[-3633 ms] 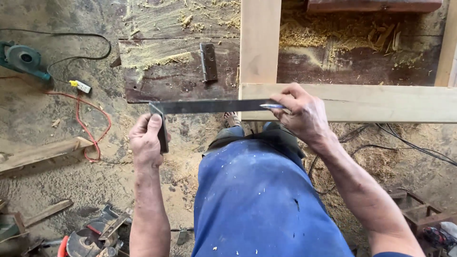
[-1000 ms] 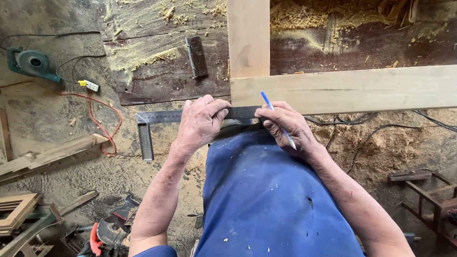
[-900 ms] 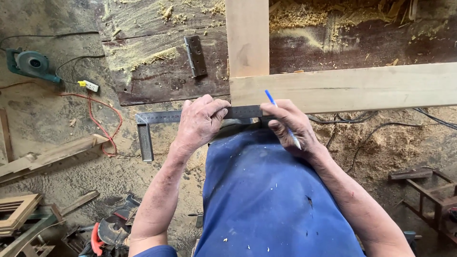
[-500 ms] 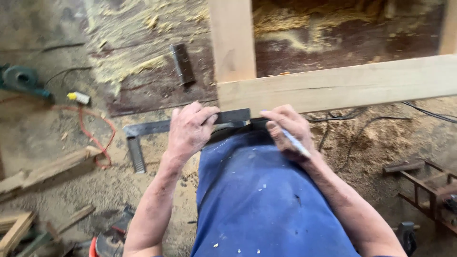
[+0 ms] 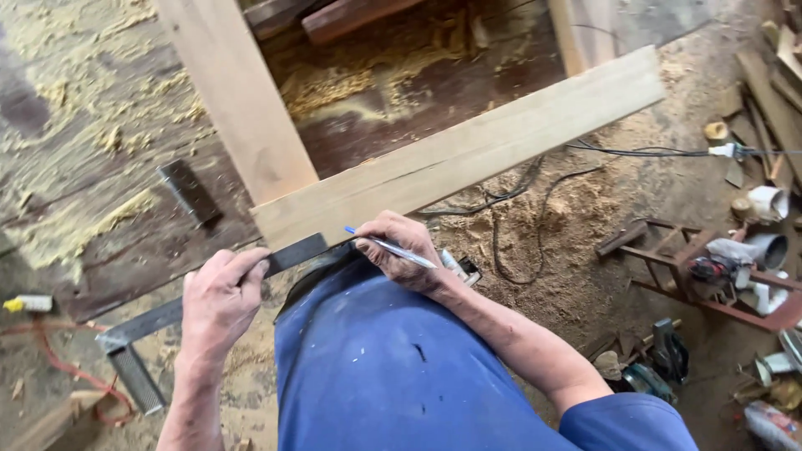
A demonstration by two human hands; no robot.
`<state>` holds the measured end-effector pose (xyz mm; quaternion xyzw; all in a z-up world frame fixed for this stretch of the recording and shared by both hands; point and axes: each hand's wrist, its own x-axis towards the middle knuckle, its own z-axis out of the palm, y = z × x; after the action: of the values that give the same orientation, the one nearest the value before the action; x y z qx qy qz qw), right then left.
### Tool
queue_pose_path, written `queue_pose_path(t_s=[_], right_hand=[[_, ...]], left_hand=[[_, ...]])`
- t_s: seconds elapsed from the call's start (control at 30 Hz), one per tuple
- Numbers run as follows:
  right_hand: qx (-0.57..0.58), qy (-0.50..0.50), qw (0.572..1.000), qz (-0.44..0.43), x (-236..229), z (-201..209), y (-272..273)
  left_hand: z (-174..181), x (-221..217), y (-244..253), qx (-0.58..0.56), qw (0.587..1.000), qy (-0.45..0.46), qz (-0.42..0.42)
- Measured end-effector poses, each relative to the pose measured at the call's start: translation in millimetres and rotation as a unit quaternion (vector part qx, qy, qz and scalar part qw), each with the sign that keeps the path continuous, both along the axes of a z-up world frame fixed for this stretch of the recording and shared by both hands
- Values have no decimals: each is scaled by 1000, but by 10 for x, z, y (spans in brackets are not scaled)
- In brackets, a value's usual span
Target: Marking wood for hinge placement using a square and pen, then checking the fit of a metal hinge.
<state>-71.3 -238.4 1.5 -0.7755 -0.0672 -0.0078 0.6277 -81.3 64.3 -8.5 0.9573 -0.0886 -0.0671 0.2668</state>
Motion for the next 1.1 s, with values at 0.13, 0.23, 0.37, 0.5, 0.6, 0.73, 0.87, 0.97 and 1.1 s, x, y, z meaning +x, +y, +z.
queue_pose_path(t_s=[0.13, 0.23, 0.37, 0.5, 0.6, 0.73, 0.87, 0.97, 1.1], right_hand=[[-10, -19, 999, -40, -48, 56, -88], [-10, -17, 998, -63, -119, 24, -155], [-7, -10, 997, -73, -183, 16, -180], [-28, 12, 996, -85, -258, 16, -127], [-35, -5, 997, -68, -267, 63, -68], [-28, 34, 998, -34, -236, 114, 61], [-52, -17, 998, -30, -213, 69, 181], [-68, -27, 997, -23, -197, 53, 246], [-90, -41, 995, -11, -194, 5, 292]], left_hand=[[-20, 8, 9, -8, 1000, 12, -1], [-11, 13, 14, 5, 1000, 18, -2], [-26, -8, 23, 9, 1000, 19, 4], [-54, -9, 24, 12, 1000, 4, -1], [35, 18, -31, 24, 999, -24, -16], [-22, 12, -17, 33, 999, -41, -5], [-47, 2, -1, 30, 999, -35, 9], [-34, -7, 27, 19, 1000, -21, 14], [-53, -32, 12, 3, 1000, -11, 23]])
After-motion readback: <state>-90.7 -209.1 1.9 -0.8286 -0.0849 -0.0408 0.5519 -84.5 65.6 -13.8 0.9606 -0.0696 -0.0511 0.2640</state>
